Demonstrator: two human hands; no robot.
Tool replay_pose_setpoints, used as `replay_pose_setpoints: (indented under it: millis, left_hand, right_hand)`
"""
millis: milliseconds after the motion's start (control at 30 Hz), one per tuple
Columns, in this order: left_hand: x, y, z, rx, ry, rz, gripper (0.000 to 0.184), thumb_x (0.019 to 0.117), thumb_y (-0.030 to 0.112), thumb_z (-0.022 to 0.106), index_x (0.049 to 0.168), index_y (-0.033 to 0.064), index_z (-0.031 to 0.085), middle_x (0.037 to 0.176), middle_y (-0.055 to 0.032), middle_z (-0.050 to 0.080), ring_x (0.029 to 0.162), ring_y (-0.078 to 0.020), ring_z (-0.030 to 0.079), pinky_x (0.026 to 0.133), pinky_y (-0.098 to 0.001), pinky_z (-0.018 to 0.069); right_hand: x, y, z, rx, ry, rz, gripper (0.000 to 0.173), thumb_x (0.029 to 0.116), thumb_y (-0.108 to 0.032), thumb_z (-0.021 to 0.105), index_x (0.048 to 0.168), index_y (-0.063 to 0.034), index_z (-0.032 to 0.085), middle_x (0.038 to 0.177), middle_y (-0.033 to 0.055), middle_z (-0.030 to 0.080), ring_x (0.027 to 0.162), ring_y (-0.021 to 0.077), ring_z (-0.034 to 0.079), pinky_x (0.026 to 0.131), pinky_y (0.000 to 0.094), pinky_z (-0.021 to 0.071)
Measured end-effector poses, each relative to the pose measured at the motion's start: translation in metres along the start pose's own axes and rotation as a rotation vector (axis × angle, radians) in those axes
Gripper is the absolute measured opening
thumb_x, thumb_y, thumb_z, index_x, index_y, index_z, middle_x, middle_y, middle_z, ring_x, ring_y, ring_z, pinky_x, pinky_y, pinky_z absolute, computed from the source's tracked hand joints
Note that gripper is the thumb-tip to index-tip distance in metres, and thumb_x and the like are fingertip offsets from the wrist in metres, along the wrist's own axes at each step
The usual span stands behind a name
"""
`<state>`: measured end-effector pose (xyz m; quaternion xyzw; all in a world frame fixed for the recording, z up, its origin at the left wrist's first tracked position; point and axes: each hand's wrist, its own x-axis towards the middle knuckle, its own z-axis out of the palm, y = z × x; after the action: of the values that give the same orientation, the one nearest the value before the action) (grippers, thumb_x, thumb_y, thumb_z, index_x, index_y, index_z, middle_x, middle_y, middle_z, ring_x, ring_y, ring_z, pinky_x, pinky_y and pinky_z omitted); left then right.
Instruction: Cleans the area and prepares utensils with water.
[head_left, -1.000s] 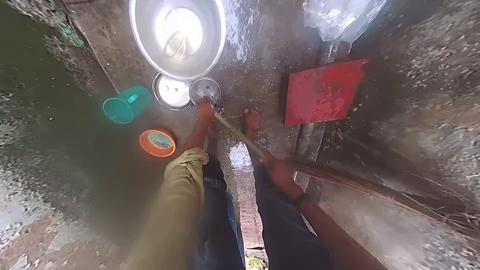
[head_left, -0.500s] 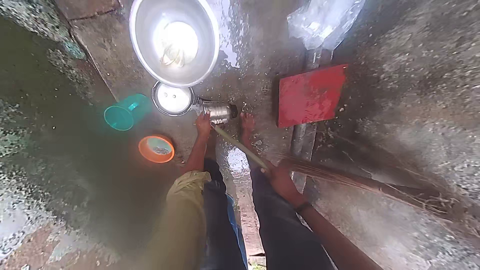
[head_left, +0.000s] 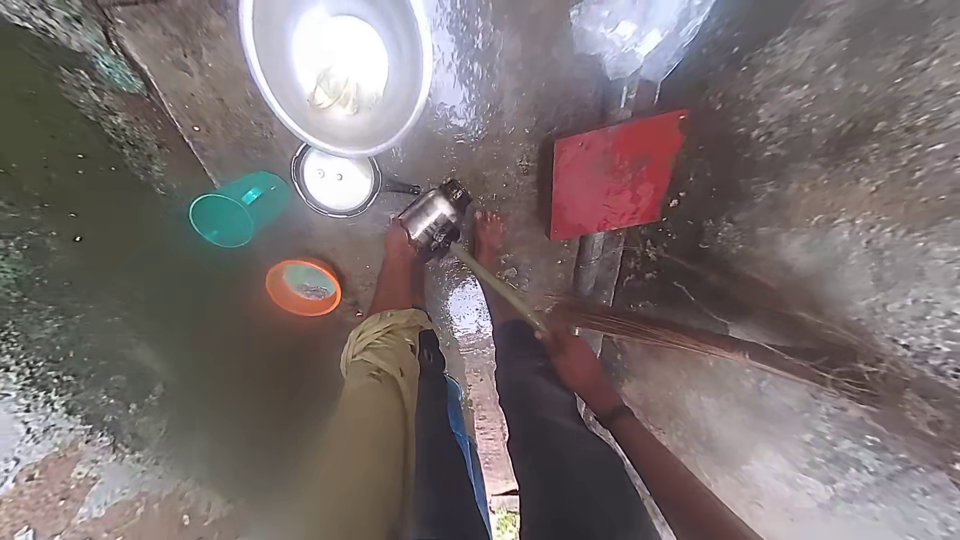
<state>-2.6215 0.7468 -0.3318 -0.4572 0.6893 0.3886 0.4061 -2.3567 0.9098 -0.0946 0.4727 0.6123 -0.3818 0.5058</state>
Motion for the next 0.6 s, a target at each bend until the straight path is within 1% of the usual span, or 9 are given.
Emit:
replay_pose_setpoints:
  millis: [100, 167, 200, 267, 333, 433, 467, 533, 600]
  left_hand:
    - [0.000, 0.008, -0.019, -0.040, -0.034, -0.078, 0.057, 0.1091, 0.048, 0.041, 0.147, 0.0057, 0.048, 0.145, -0.0205, 0.054, 0.130, -0.0334, 0.055, 0.103, -0.0588, 0.0476]
    - [0.001, 0.012, -0.027, -0.057, -0.051, -0.081, 0.053, 0.1091, 0.046, 0.043, 0.146, 0.0080, 0.048, 0.142, -0.0184, 0.055, 0.126, -0.0312, 0.057, 0.101, -0.0564, 0.0494]
    - [0.002, 0.012, -0.029, -0.058, -0.053, -0.083, 0.053, 0.1091, 0.045, 0.044, 0.146, 0.0083, 0.048, 0.141, -0.0185, 0.056, 0.125, -0.0313, 0.057, 0.099, -0.0566, 0.0498]
    - [0.007, 0.007, -0.037, -0.068, -0.068, -0.114, 0.054, 0.1088, 0.046, 0.043, 0.147, 0.0081, 0.047, 0.140, -0.0189, 0.056, 0.125, -0.0320, 0.058, 0.099, -0.0572, 0.0499]
    - [0.009, 0.001, -0.046, -0.092, -0.090, -0.158, 0.054, 0.1084, 0.047, 0.044, 0.147, 0.0087, 0.046, 0.137, -0.0178, 0.058, 0.122, -0.0309, 0.059, 0.097, -0.0555, 0.0516]
    - [0.013, -0.009, -0.055, -0.158, -0.158, -0.185, 0.049, 0.1075, 0.048, 0.043, 0.141, 0.0119, 0.049, 0.126, -0.0137, 0.062, 0.109, -0.0265, 0.063, 0.088, -0.0492, 0.0547]
    - [0.017, -0.015, -0.058, -0.166, -0.200, -0.168, 0.050, 0.1074, 0.050, 0.041, 0.140, 0.0127, 0.051, 0.125, -0.0128, 0.063, 0.109, -0.0261, 0.063, 0.088, -0.0494, 0.0548]
    - [0.023, -0.024, -0.063, -0.148, -0.253, -0.119, 0.055, 0.1072, 0.055, 0.037, 0.141, 0.0137, 0.052, 0.129, -0.0125, 0.064, 0.113, -0.0267, 0.063, 0.091, -0.0522, 0.0539]
    - [0.019, -0.026, -0.061, -0.135, -0.234, -0.064, 0.059, 0.1072, 0.057, 0.033, 0.140, 0.0123, 0.051, 0.127, -0.0132, 0.064, 0.110, -0.0264, 0.063, 0.090, -0.0518, 0.0543]
  right_hand:
    - [-0.004, 0.005, -0.005, 0.057, 0.060, 0.023, 0.048, 0.1098, -0.028, 0.049, 0.155, -0.0107, 0.046, 0.130, 0.0277, 0.065, 0.118, 0.0471, 0.064, 0.103, 0.0650, 0.0457]
    - [-0.009, 0.008, -0.005, 0.071, 0.026, -0.006, 0.050, 0.1098, -0.029, 0.049, 0.155, -0.0100, 0.045, 0.131, 0.0274, 0.065, 0.120, 0.0460, 0.063, 0.105, 0.0636, 0.0449]
    - [-0.011, 0.010, -0.005, 0.049, -0.008, -0.029, 0.050, 0.1097, -0.030, 0.049, 0.155, -0.0106, 0.046, 0.129, 0.0275, 0.066, 0.118, 0.0459, 0.064, 0.105, 0.0635, 0.0454]
    - [-0.015, 0.012, -0.002, -0.017, -0.060, -0.045, 0.050, 0.1093, -0.033, 0.050, 0.156, -0.0168, 0.046, 0.120, 0.0261, 0.069, 0.110, 0.0454, 0.068, 0.098, 0.0639, 0.0487]
    - [-0.018, 0.012, 0.000, -0.034, -0.055, -0.026, 0.049, 0.1093, -0.033, 0.049, 0.156, -0.0193, 0.047, 0.117, 0.0259, 0.070, 0.107, 0.0458, 0.068, 0.096, 0.0648, 0.0497]
    - [-0.024, 0.008, -0.004, 0.020, -0.014, 0.009, 0.047, 0.1096, -0.030, 0.050, 0.153, -0.0121, 0.049, 0.120, 0.0274, 0.069, 0.111, 0.0460, 0.067, 0.099, 0.0632, 0.0481]
    - [-0.026, 0.009, -0.003, 0.032, -0.031, -0.016, 0.047, 0.1094, -0.029, 0.050, 0.153, -0.0107, 0.049, 0.120, 0.0276, 0.069, 0.110, 0.0456, 0.067, 0.100, 0.0625, 0.0485]
    - [-0.028, 0.019, 0.003, 0.011, -0.119, -0.108, 0.047, 0.1090, -0.030, 0.051, 0.154, -0.0139, 0.049, 0.120, 0.0264, 0.069, 0.110, 0.0442, 0.068, 0.100, 0.0615, 0.0490]
    - [-0.023, 0.047, 0.024, -0.069, -0.122, -0.213, 0.048, 0.1083, -0.040, 0.049, 0.155, -0.0262, 0.048, 0.112, 0.0216, 0.072, 0.102, 0.0409, 0.070, 0.093, 0.0624, 0.0527]
